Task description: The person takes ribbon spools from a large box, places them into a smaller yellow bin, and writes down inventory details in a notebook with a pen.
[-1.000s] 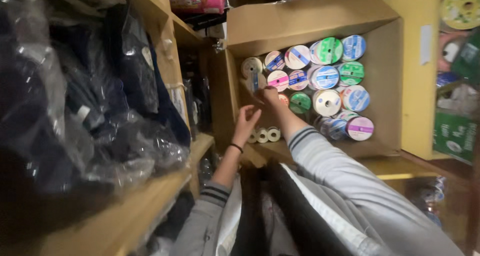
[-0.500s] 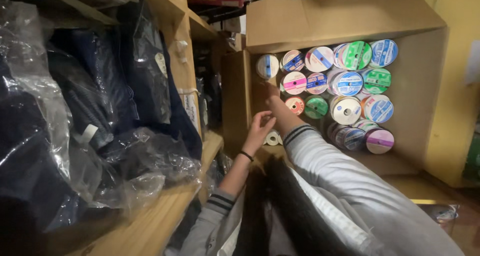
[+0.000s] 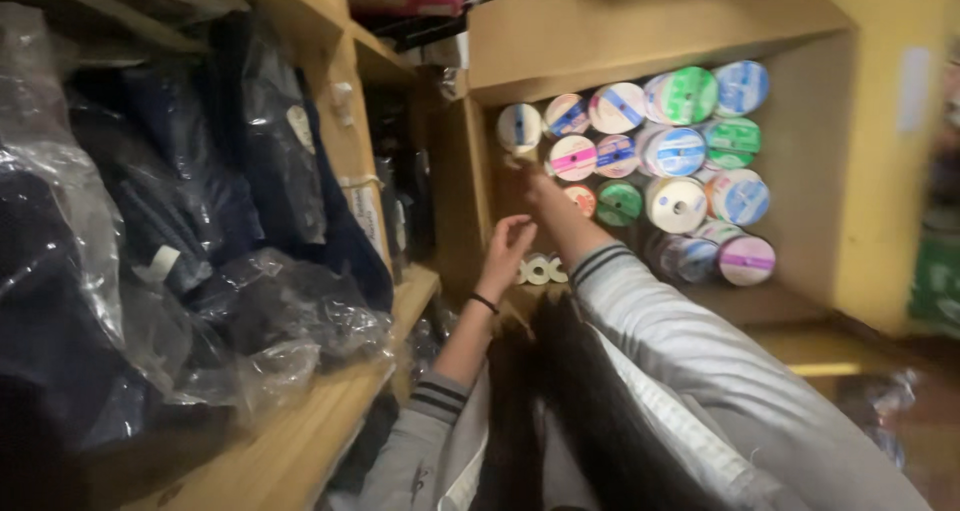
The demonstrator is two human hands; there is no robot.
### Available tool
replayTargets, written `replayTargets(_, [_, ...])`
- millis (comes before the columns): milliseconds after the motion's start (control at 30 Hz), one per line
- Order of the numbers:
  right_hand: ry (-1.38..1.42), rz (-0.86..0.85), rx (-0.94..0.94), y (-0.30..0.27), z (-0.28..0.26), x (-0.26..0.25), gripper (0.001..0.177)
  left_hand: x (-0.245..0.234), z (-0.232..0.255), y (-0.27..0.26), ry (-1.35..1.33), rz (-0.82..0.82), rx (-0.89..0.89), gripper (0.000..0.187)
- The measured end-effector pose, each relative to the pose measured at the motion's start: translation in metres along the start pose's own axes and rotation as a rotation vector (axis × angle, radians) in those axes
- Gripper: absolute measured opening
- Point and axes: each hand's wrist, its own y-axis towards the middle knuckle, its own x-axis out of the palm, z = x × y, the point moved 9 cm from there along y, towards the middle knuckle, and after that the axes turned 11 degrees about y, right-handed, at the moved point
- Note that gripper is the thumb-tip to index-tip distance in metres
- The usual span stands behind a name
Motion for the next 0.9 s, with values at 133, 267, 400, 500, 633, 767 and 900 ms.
replayTargets(133, [-0.38,-0.078,-0.092,-0.06,0.004,0.025,0.05,0.001,0.006,0.004,0.036,0.015,0.018,0.053])
replayTargets(267, [-0.452,-0.521,-0.154,-0.179,0.01,0.088,0.047,0.009,0.035,0.003,0.144,0.075,0.101,0.049])
replayTargets(400, [-0.459,-0.409,-0.335,-0.367,-0.023,0.081,0.041,0.046,0.093,-0.034,0.301,0.053,0.187,0.035])
replayTargets(500, [-0.362,-0.273,-0.565,-0.461,-0.056,0.022,0.043,0.096,0.126,-0.079,0.185,-0.082,0.343,0.032])
replayTargets(633, [-0.363,-0.487,-0.703,-0.613,-0.061,-0.063,0.046,0.19,0.127,-0.164,0.097,-0.358,0.26,0.024])
replayTargets(767, [-0.186,-0.437,-0.813,-0.771,-0.036,-0.164,0.042,0.283,0.126,-0.266,0.152,-0.677,0.276,0.019])
replayTargets(900, [-0.089,-0.306,-0.911,-0.841,-0.004,-0.303,0.038,0.349,0.084,-0.316,0.274,-0.798,0.244,0.016])
